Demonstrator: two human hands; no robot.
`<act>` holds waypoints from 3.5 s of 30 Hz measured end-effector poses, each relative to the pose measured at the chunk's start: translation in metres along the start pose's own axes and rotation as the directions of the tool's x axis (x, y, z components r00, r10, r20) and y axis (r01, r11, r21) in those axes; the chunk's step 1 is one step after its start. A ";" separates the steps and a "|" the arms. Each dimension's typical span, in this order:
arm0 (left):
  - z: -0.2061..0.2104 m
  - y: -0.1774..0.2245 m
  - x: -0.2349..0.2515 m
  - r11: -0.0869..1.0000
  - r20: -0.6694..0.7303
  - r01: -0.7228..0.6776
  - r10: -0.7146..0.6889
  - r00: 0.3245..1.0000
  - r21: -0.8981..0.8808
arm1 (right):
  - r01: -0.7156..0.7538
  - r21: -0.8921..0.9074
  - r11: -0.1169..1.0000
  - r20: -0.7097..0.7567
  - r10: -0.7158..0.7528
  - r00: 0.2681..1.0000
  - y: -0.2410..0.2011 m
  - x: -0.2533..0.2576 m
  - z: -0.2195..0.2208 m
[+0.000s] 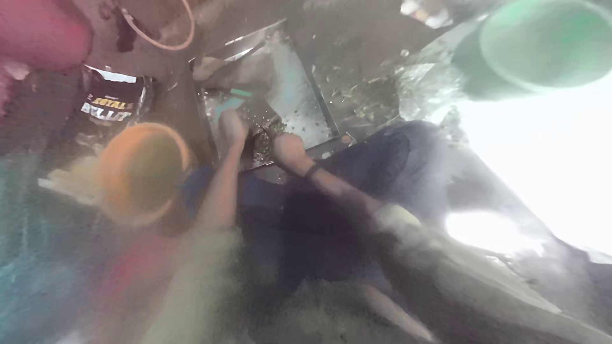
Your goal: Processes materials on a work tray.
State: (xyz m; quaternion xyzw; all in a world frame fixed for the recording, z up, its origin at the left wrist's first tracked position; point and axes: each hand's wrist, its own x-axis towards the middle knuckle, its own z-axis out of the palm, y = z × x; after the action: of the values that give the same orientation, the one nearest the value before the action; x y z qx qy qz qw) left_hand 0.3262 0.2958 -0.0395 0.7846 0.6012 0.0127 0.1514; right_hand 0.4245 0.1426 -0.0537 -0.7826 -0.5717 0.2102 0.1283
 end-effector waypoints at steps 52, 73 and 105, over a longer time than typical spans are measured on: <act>-0.004 -0.005 0.008 0.999 -0.004 0.034 -0.034 0.999 -0.013 | -0.045 -0.001 0.999 0.132 0.045 0.990 -0.021 0.015 0.006; -0.007 -0.001 0.006 0.994 0.035 0.106 -0.105 0.994 -0.023 | -0.020 -0.056 0.998 0.123 0.027 0.992 -0.013 0.025 0.006; -0.008 -0.005 0.006 0.992 0.052 0.100 -0.096 0.994 -0.081 | -0.153 -0.158 0.976 0.471 0.210 0.857 -0.069 0.030 -0.076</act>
State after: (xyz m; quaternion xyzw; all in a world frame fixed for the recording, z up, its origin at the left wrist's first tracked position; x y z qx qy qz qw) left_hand 0.3217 0.3043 -0.0343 0.7471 0.6342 0.0116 0.1988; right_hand 0.4101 0.1959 0.0376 -0.7615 -0.5202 0.3773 -0.0845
